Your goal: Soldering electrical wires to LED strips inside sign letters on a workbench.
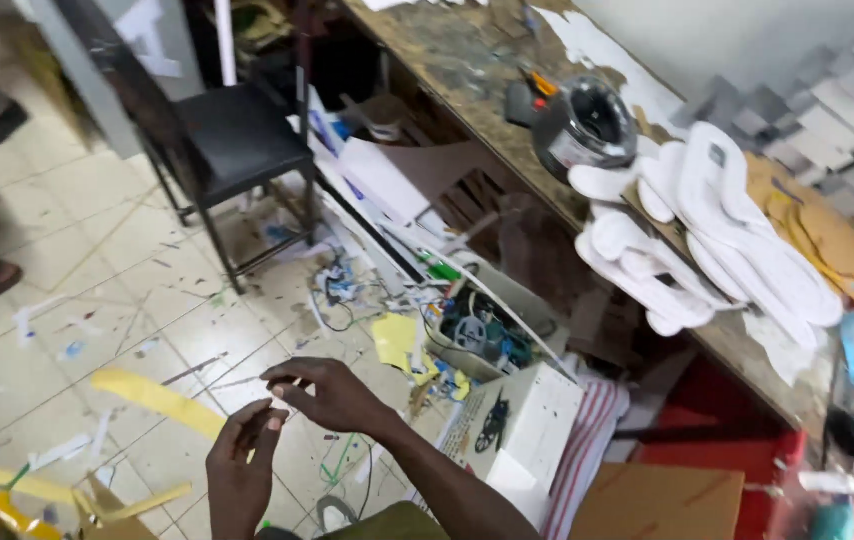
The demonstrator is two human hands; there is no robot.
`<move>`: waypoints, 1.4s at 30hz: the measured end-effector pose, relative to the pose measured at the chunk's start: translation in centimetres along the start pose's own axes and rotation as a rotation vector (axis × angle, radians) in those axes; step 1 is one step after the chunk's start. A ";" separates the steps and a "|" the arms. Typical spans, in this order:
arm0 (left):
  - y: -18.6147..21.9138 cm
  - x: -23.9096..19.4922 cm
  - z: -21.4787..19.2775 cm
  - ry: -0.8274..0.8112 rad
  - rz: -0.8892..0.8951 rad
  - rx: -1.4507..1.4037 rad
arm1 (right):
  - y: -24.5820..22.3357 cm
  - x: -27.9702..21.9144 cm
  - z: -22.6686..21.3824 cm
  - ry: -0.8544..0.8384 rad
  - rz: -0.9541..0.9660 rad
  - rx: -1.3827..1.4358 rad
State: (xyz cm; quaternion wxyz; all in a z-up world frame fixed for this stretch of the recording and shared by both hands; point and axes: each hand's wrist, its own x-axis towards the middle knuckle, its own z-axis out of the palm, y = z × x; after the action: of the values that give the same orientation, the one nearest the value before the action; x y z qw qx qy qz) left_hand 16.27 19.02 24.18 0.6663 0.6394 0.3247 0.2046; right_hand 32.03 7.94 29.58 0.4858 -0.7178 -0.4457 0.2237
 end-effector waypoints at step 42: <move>16.2 81.9 54.2 -0.948 -0.070 0.432 | 39.5 50.8 -58.2 0.746 0.260 0.034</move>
State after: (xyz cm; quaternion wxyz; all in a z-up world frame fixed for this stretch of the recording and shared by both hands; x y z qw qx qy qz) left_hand 113.99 37.93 24.56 0.5993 0.7736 0.0432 -0.2014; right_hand 118.18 17.34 24.80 0.5938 -0.7922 -0.1401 0.0144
